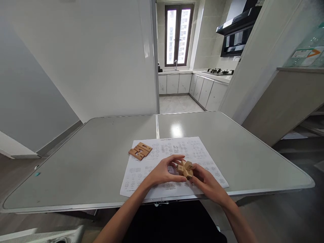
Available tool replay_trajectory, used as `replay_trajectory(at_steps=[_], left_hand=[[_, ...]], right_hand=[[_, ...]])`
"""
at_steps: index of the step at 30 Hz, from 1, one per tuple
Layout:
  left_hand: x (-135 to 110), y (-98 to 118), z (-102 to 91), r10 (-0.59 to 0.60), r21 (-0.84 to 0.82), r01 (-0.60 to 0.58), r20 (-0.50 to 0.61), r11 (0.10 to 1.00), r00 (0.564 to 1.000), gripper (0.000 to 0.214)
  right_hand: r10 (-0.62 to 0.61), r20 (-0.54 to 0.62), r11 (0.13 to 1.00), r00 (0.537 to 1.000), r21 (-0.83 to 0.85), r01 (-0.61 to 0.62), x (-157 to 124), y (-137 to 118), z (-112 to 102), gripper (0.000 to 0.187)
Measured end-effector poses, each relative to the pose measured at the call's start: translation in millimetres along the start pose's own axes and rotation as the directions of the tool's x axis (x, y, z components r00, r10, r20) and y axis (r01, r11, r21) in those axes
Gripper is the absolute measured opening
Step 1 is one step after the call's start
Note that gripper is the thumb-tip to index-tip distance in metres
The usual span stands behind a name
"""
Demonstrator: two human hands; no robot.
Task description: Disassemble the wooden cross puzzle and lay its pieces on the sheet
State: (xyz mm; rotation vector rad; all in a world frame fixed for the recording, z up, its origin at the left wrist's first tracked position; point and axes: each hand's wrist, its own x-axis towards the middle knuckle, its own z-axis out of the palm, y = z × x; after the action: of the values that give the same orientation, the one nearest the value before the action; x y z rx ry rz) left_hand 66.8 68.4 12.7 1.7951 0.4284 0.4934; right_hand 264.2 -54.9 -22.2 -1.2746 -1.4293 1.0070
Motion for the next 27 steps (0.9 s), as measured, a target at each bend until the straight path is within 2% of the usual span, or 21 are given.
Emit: replay_trajectory(at_steps=[4,11,21,27], left_hand=[[0.0,-0.9,3.0,0.007,0.071,-0.008,0.006,0.997,1.0,0.079],[-0.1,5.7,7.0,0.047,0.081,-0.046,-0.005,0.996,0.999,0.049],[-0.4,9.0,5.5,0.066,0.109,-0.062,-0.036,0.992,0.997,0.048],[0.0,8.5,5.7,0.077,0.133,-0.068,-0.058,0.989,0.995,0.048]], right_hand=[[-0.017,-0.036,0.997,0.999,-0.072,0.014,-0.1,-2.3,2.7,0.032],[0.0,-0.013,0.994,1.0,-0.105,-0.002,-0.5,0.0,1.9,0.029],[-0.014,0.003,0.996,1.0,-0.086,0.014,-0.1,-11.3,2.8,0.03],[-0.014,-0.007,0.995,1.0,-0.102,0.013,0.1,-9.3,3.4,0.032]])
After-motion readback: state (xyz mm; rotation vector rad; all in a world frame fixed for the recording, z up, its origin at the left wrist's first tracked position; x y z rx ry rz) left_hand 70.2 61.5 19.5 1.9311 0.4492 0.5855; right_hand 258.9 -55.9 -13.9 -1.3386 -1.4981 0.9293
